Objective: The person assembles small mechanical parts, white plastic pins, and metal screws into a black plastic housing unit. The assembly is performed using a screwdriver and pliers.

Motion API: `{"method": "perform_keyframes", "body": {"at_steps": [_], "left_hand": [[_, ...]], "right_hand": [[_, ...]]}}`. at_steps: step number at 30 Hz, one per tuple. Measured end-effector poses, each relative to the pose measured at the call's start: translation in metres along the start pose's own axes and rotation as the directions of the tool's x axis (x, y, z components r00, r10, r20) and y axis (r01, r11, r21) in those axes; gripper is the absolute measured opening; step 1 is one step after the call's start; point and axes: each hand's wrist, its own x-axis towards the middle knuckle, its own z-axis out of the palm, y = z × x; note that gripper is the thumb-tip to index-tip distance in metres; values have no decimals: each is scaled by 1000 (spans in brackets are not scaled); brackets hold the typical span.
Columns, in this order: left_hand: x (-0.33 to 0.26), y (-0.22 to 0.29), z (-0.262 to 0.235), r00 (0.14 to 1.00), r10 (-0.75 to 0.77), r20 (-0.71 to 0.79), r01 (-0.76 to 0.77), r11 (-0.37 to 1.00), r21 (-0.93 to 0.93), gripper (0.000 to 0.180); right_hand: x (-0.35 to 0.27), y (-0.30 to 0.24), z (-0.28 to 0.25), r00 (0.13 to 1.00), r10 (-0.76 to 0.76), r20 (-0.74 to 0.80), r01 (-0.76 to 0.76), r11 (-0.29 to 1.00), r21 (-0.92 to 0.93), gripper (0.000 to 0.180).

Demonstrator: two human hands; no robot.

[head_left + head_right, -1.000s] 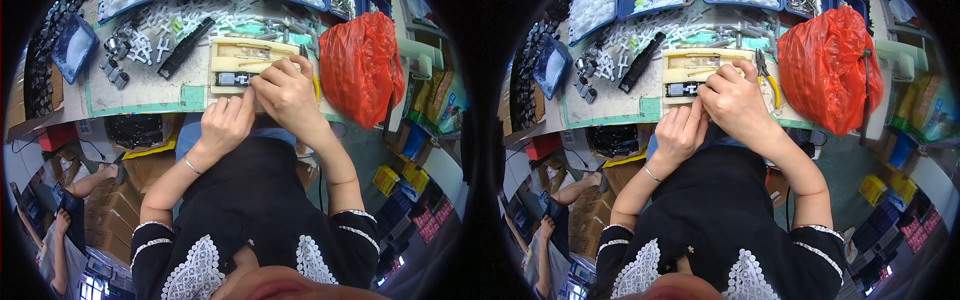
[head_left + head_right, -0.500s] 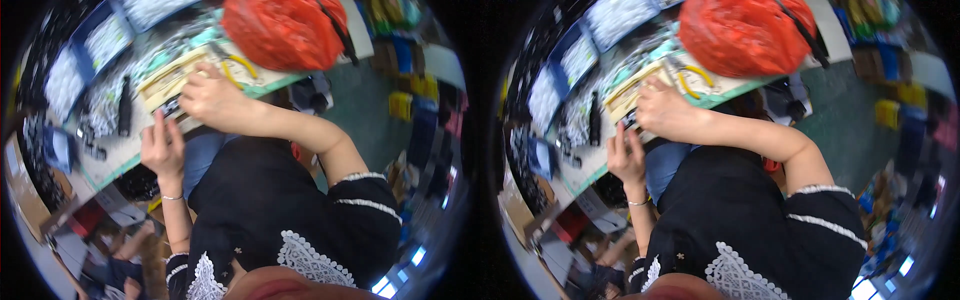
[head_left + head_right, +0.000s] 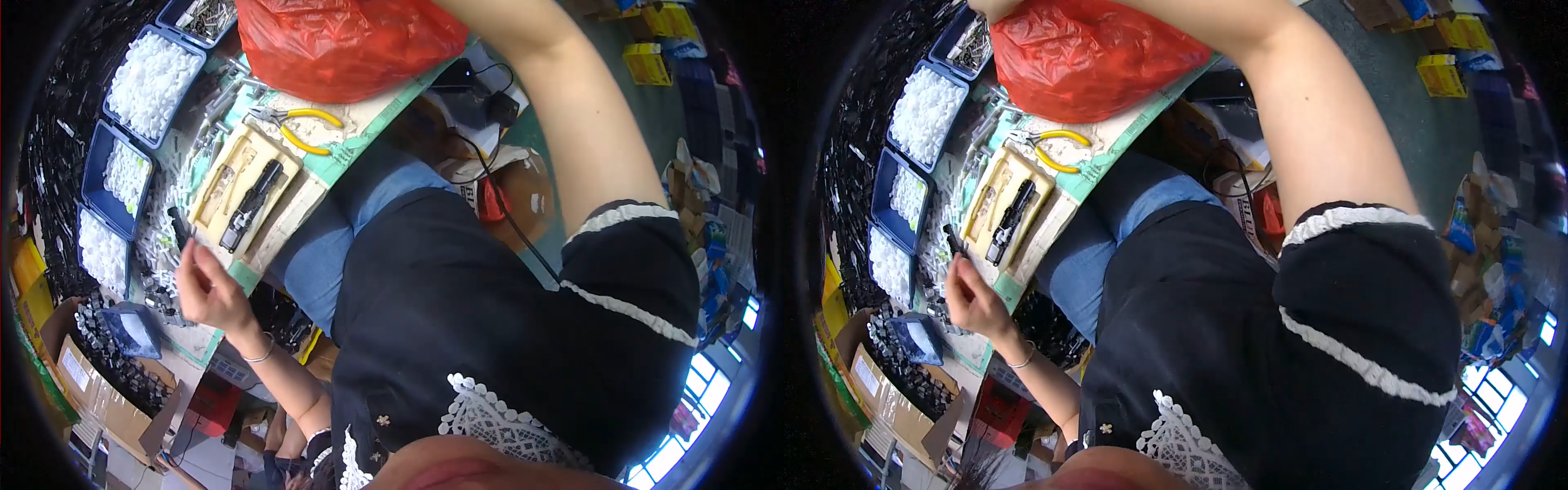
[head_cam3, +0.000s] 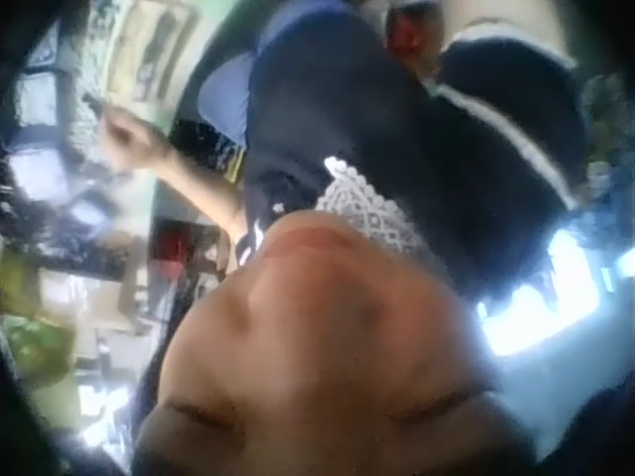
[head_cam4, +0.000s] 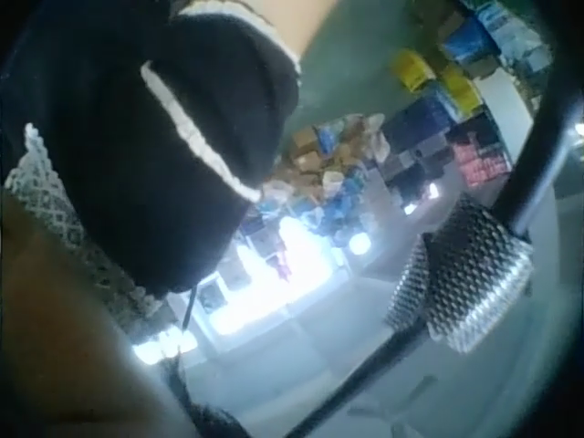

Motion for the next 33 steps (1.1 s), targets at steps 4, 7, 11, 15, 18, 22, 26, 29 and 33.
{"method": "perform_keyframes", "body": {"at_steps": [4, 7, 11, 15, 18, 22, 26, 29, 33], "left_hand": [[21, -9, -9, 999, 19, -47, -17, 999, 46, 15], [26, -17, -23, 998, -17, -66, 23, 994, 106, 14], [27, -18, -31, 998, -38, -54, 44, 992, 117, 11], [30, -20, -45, 999, -23, -45, 31, 982, 186, 10], [42, -35, -67, 975, -155, -156, 175, 977, 119, 11], [77, -78, -87, 973, -200, -114, 230, 869, 437, 16], [111, -101, -70, 979, -195, 59, 106, 733, 672, 20], [117, -111, -69, 951, -273, 142, 80, 666, 742, 23], [129, -135, -63, 974, -97, 203, -79, 699, 711, 24]], "right_hand": [[62, -39, -16, 850, 255, 461, -164, 960, -229, 24], [75, -18, 48, 994, -111, -20, 111, 994, -7, 25], [75, -32, 68, 988, -54, -145, 55, 998, 1, 19], [55, -27, 71, 979, 52, -195, -57, 998, -17, 18], [37, -32, 45, 994, 77, -72, -71, 994, 86, 20], [28, -26, 42, 931, 63, -359, 19, 975, 220, 10], [14, -38, 23, 915, 89, -394, 15, 967, 252, 12], [3, -73, 11, 900, 0, -436, 142, 945, 293, 8], [-20, -119, 20, 856, 60, -514, 246, 826, 507, 23]]}}
